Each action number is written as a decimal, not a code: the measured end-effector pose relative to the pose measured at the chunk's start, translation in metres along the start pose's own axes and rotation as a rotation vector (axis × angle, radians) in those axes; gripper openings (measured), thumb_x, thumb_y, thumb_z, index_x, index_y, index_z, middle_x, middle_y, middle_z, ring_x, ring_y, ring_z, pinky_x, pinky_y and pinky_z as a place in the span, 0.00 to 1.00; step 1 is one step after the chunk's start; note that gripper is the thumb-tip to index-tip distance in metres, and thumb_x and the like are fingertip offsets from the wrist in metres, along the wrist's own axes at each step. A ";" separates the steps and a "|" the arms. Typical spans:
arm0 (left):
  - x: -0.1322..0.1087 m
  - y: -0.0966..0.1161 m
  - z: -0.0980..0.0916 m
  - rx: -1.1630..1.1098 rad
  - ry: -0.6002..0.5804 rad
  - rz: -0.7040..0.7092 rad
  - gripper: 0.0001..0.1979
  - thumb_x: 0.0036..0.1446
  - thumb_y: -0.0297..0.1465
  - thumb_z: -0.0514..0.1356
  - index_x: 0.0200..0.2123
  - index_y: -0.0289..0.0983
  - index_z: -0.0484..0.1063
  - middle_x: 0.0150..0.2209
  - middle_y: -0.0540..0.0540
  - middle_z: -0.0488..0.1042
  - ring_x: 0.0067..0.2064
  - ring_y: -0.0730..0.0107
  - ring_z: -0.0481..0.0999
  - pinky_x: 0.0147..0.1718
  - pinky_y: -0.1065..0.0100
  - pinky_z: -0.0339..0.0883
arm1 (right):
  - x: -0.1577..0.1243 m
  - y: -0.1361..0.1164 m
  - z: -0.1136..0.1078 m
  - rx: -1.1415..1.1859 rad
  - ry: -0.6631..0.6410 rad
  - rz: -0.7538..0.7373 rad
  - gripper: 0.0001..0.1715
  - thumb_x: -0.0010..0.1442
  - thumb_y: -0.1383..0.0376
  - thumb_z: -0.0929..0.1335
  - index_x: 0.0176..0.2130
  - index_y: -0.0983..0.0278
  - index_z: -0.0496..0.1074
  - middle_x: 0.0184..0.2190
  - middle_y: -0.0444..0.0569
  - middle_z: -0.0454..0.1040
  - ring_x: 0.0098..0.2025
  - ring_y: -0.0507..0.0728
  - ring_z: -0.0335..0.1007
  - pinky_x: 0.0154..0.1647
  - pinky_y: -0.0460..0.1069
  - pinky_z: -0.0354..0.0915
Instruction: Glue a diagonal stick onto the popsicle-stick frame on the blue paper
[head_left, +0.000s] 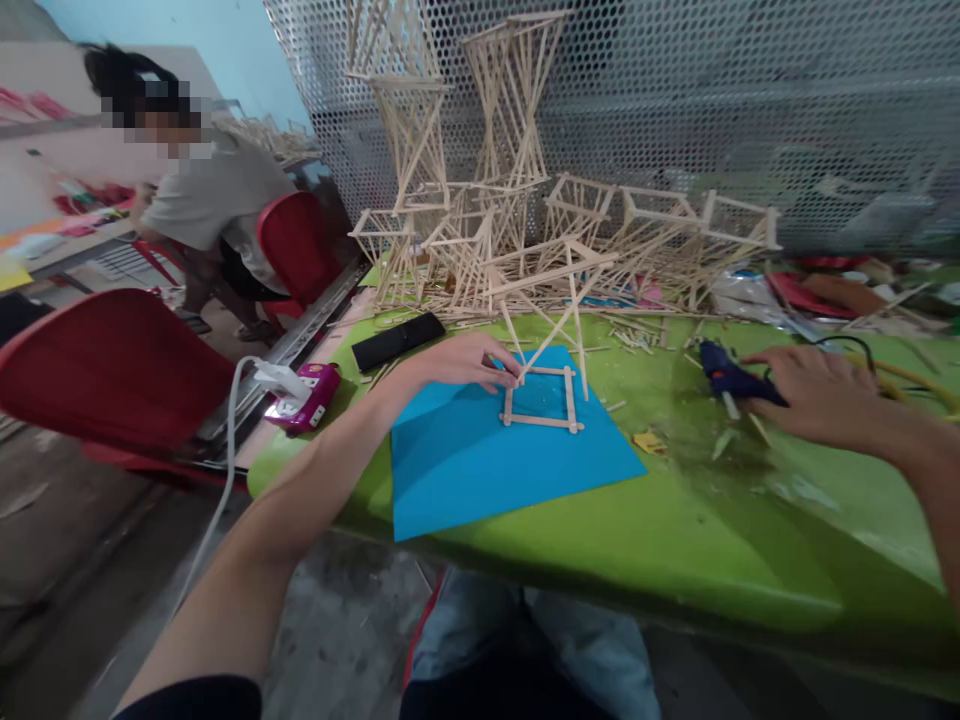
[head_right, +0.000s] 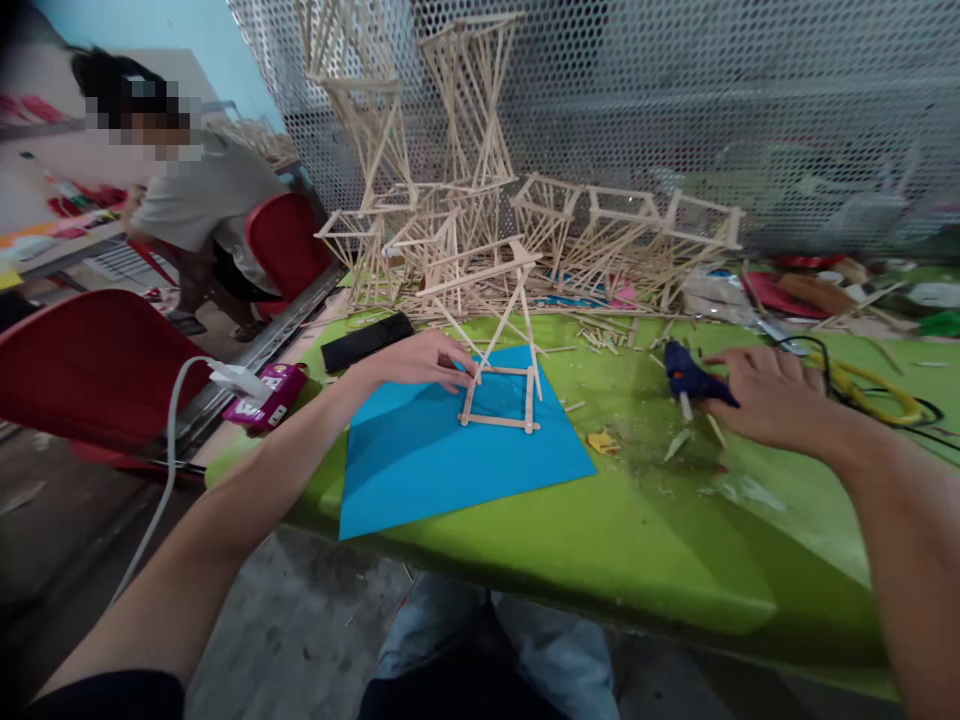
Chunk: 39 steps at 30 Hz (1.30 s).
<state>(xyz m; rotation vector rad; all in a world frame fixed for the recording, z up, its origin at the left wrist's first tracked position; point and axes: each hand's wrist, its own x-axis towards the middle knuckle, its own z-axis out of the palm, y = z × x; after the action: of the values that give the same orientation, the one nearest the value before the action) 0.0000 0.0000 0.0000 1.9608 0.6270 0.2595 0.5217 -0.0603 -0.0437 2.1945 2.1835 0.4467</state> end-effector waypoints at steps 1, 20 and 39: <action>0.000 0.000 0.000 0.004 -0.002 0.004 0.19 0.61 0.46 0.70 0.47 0.39 0.85 0.50 0.39 0.83 0.46 0.63 0.85 0.43 0.67 0.81 | 0.002 -0.003 -0.012 -0.012 -0.044 0.006 0.30 0.62 0.52 0.73 0.58 0.65 0.75 0.58 0.72 0.73 0.55 0.75 0.69 0.46 0.64 0.60; -0.007 0.021 -0.002 0.428 0.036 0.141 0.11 0.67 0.37 0.66 0.47 0.41 0.86 0.48 0.46 0.86 0.47 0.68 0.83 0.46 0.72 0.71 | -0.007 -0.189 -0.094 0.937 -0.251 -0.470 0.22 0.69 0.46 0.68 0.43 0.61 0.82 0.40 0.48 0.84 0.38 0.58 0.76 0.39 0.52 0.66; -0.011 0.039 0.007 0.407 -0.046 0.117 0.11 0.65 0.39 0.66 0.43 0.41 0.86 0.41 0.46 0.85 0.39 0.71 0.80 0.40 0.71 0.68 | -0.020 -0.200 -0.087 1.180 -0.302 -0.449 0.23 0.64 0.44 0.73 0.38 0.61 0.74 0.33 0.48 0.80 0.33 0.57 0.75 0.35 0.51 0.68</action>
<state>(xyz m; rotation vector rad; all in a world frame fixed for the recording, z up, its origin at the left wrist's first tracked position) 0.0064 -0.0246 0.0318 2.3918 0.5680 0.1667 0.3085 -0.0910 -0.0057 1.6476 2.9437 -1.3950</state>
